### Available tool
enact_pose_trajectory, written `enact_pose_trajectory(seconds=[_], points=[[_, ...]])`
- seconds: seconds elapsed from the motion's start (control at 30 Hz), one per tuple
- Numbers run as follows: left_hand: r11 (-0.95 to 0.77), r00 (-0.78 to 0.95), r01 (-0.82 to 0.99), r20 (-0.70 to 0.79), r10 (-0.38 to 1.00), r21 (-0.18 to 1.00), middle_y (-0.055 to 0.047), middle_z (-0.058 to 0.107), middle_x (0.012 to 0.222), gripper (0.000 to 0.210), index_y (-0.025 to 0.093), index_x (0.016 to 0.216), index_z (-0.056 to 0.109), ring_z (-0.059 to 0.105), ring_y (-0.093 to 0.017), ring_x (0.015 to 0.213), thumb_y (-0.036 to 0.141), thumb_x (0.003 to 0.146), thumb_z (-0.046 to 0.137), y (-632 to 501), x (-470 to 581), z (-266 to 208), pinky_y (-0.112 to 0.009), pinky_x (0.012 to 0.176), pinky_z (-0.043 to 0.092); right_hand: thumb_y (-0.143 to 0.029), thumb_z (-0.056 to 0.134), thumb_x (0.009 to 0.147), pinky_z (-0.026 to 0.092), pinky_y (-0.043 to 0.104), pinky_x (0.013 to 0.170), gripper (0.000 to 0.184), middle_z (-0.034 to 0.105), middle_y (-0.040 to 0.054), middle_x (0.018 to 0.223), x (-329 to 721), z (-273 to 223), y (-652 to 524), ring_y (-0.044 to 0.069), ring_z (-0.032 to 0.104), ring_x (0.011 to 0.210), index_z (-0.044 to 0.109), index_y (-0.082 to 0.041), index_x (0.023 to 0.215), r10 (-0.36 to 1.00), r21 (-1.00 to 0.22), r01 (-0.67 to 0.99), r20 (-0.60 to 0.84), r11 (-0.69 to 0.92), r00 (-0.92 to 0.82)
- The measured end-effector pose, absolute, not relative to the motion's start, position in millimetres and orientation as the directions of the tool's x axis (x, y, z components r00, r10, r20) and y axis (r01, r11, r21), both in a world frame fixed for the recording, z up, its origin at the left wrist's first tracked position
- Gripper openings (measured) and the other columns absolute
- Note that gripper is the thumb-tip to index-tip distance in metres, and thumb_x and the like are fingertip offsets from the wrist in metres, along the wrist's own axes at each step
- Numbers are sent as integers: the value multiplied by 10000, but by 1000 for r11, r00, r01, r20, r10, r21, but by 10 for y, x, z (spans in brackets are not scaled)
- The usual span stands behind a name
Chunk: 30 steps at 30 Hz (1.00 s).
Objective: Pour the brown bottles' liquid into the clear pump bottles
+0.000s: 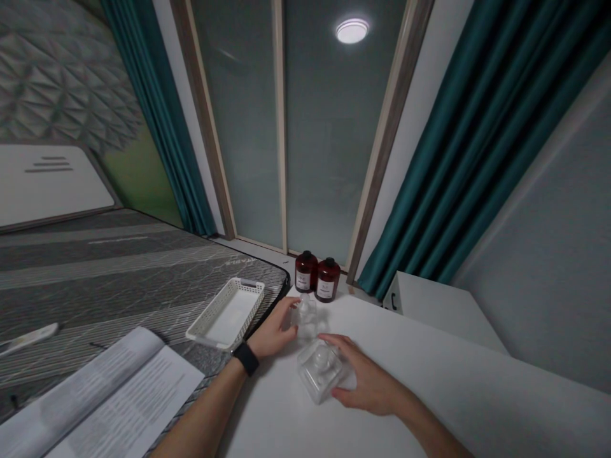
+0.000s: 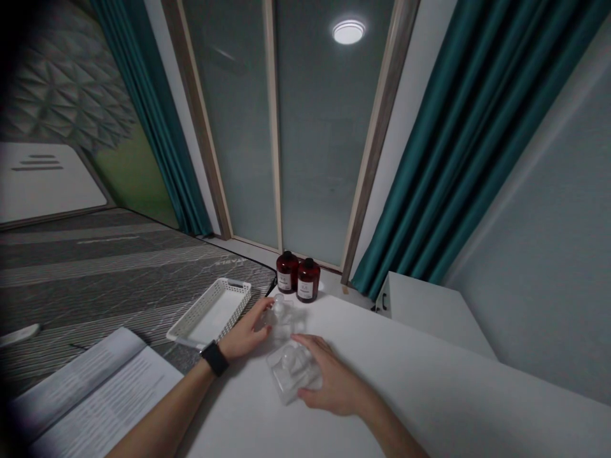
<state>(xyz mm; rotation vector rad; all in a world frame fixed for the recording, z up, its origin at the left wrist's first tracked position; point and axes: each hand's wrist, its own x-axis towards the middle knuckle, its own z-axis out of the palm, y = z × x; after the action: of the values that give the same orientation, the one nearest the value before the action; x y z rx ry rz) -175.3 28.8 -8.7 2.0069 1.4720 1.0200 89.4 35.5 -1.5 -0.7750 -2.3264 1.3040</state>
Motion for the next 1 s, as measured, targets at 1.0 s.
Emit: enact_pose_trajectory(seconds=[1.0], points=[[-381,162,477,347,924,792,-133,498,1389,560,172,1340,425,476,-277,1290,118,787,498,330,-1739,-174,-471,1089,401,-191,630,821,505,354,858,414,657,53,957,853,-317,499,245,635,952,492,-203,1211,878,-661,597,220,455,-425]])
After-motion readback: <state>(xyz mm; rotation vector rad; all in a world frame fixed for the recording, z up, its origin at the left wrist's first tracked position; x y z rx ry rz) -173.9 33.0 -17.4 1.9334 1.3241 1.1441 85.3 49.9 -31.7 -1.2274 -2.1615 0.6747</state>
